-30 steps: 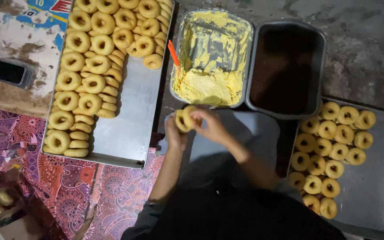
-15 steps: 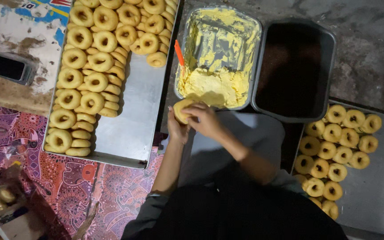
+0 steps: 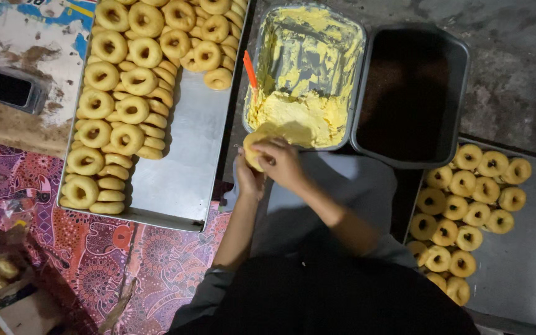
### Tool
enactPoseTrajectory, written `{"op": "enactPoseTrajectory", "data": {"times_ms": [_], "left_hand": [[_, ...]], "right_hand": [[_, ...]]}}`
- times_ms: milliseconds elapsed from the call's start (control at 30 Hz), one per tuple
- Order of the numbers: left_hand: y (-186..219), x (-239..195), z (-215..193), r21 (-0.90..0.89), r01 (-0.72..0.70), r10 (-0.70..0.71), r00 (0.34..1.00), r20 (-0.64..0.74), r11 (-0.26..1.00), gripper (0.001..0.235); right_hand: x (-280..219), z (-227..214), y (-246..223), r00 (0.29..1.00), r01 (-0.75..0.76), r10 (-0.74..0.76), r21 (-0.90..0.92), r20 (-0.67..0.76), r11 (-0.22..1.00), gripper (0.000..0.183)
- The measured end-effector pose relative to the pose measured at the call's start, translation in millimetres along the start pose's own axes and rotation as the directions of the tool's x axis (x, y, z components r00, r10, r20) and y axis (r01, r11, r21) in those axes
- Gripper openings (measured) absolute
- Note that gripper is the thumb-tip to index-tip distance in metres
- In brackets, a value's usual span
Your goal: The person repeatedly picks plain donuts from a tray, splits them open, fills the center with a yellow cream using their fingers, and then places the filled donuts into a tray of dark crumbs. The finished donuts are arranged on a separate tray.
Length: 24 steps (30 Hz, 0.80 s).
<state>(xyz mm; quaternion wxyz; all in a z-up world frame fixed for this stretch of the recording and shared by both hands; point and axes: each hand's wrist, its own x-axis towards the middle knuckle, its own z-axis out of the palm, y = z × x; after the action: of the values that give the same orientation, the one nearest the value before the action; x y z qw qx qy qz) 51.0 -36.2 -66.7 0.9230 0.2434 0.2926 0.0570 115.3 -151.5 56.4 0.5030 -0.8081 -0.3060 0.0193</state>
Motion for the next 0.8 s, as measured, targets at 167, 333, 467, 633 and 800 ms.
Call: {"op": "enactPoseTrajectory", "data": {"times_ms": [167,333,467,633,800], "left_hand": [[-9,0,-2,-0.130,-0.053,0.060,0.997,0.050,0.990,0.046],[2,-13,20,-0.144,-0.045,0.046,0.999,0.005,0.989,0.060],[4,-12,27,-0.164,-0.039,0.038,0.999,-0.010,0.986,0.053],[-1,-8,12,-0.213,-0.120,0.112,0.992,-0.049,0.970,0.045],[4,-11,16,-0.198,-0.127,0.129,0.992,-0.002,0.972,0.038]], "right_hand": [[29,-16,42,0.979,-0.096,0.048,-0.239,-0.198,0.966,0.025],[17,-10,37,0.950,-0.285,0.273,-0.065,-0.150,0.956,0.025],[-13,8,5,0.990,0.003,-0.012,-0.065,-0.138,0.998,0.029],[18,-13,28,0.969,-0.048,-0.030,-0.308,-0.243,0.950,0.026],[16,-17,20,0.973,-0.150,0.098,-0.248,-0.208,0.957,0.025]]}}
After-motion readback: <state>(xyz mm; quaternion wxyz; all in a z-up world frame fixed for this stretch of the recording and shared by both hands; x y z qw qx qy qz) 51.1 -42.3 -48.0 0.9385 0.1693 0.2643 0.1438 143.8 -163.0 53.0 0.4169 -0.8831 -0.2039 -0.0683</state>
